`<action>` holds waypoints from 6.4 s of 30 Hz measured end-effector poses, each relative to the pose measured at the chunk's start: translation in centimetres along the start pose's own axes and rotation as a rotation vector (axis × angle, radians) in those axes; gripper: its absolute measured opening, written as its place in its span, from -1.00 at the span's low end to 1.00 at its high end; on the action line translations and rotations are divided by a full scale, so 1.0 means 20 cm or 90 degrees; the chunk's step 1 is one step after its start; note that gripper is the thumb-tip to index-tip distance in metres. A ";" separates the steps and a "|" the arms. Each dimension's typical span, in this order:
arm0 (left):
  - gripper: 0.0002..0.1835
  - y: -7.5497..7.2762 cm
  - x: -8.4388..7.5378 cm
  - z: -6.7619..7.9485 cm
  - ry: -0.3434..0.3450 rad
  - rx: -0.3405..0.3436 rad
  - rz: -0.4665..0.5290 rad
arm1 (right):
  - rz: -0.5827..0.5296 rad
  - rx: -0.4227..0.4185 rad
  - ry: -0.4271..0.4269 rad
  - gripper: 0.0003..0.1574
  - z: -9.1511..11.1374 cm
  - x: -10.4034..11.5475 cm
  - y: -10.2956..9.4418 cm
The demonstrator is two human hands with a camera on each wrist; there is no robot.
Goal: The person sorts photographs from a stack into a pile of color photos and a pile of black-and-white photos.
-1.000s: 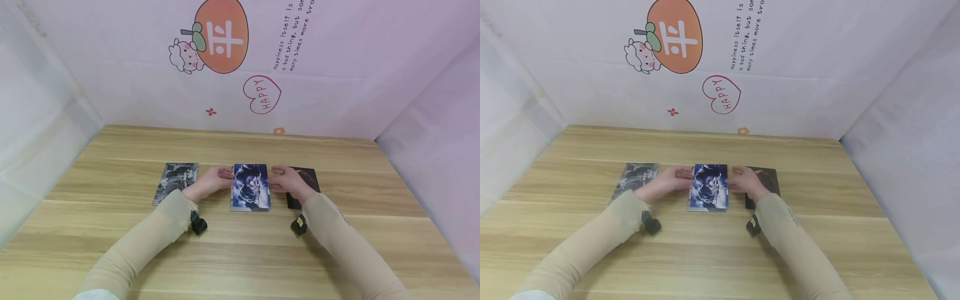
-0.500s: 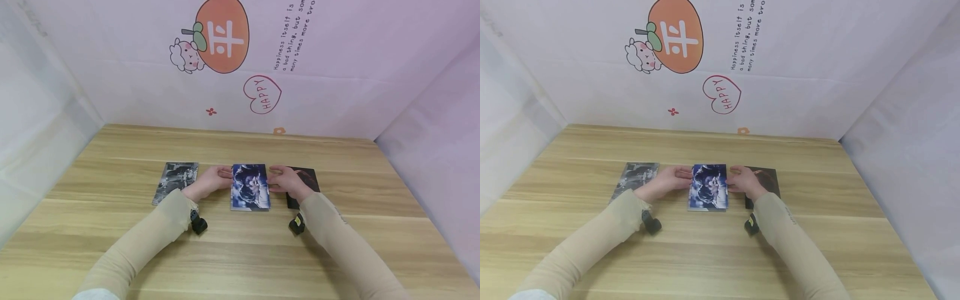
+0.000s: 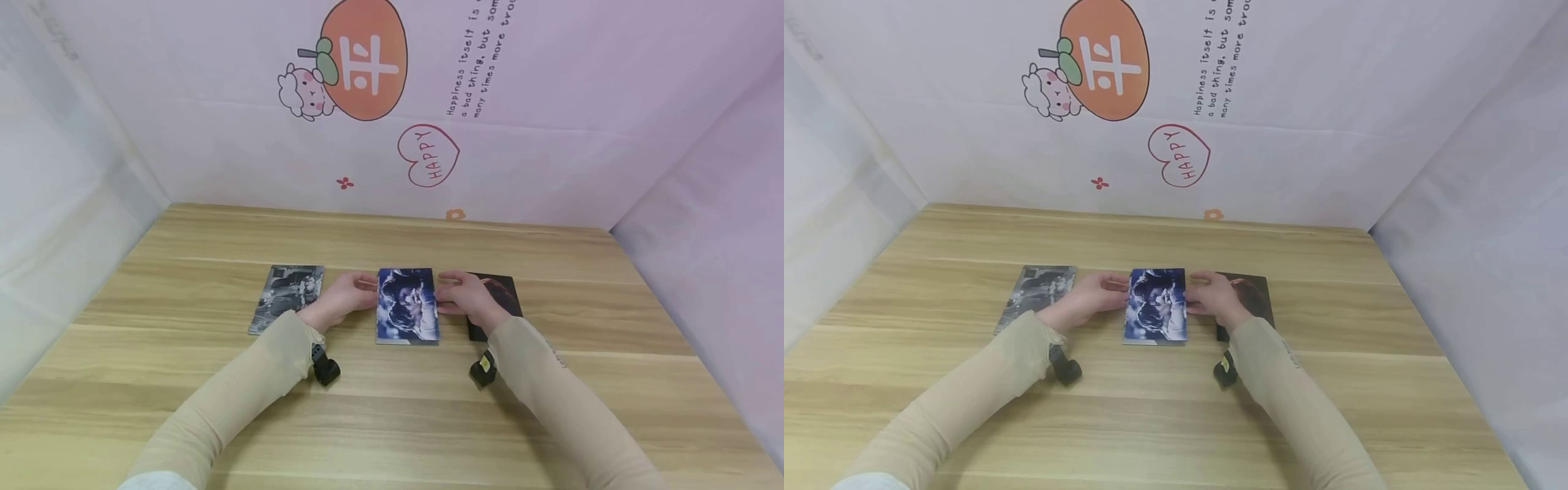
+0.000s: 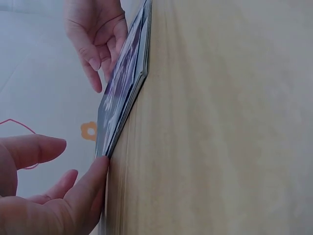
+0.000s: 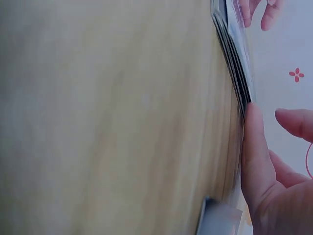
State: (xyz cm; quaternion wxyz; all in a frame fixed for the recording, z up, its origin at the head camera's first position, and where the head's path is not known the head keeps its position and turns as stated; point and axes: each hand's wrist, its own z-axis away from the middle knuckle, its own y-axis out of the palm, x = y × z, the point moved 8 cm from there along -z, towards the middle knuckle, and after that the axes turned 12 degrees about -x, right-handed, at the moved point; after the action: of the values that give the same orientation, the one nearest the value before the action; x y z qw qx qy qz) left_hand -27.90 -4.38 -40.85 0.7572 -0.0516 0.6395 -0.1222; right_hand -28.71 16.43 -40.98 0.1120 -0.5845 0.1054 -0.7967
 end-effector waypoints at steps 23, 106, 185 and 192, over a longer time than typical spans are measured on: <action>-0.45 -0.01 0.01 -0.01 -0.022 -0.017 0.076 | 0.003 -0.014 -0.008 -0.36 -0.01 0.01 0.03; -0.20 0.75 -0.23 -0.05 0.118 0.049 -0.050 | 0.102 -0.009 -0.075 -0.05 0.08 -0.17 -0.68; -0.41 0.70 -0.33 -0.02 0.110 0.050 -0.113 | 0.180 -0.083 -0.149 -0.20 0.12 -0.03 -0.66; -0.44 0.60 -0.33 0.00 0.127 0.042 -0.089 | 0.134 -0.060 -0.151 -0.24 0.16 0.02 -0.57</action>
State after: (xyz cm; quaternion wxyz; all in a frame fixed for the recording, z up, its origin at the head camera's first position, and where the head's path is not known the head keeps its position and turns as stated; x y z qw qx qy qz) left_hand -27.48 8.82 -37.29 0.6810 -0.0584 0.7019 -0.2002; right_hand -26.46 27.15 -36.31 0.1793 -0.6648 0.1894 -0.7000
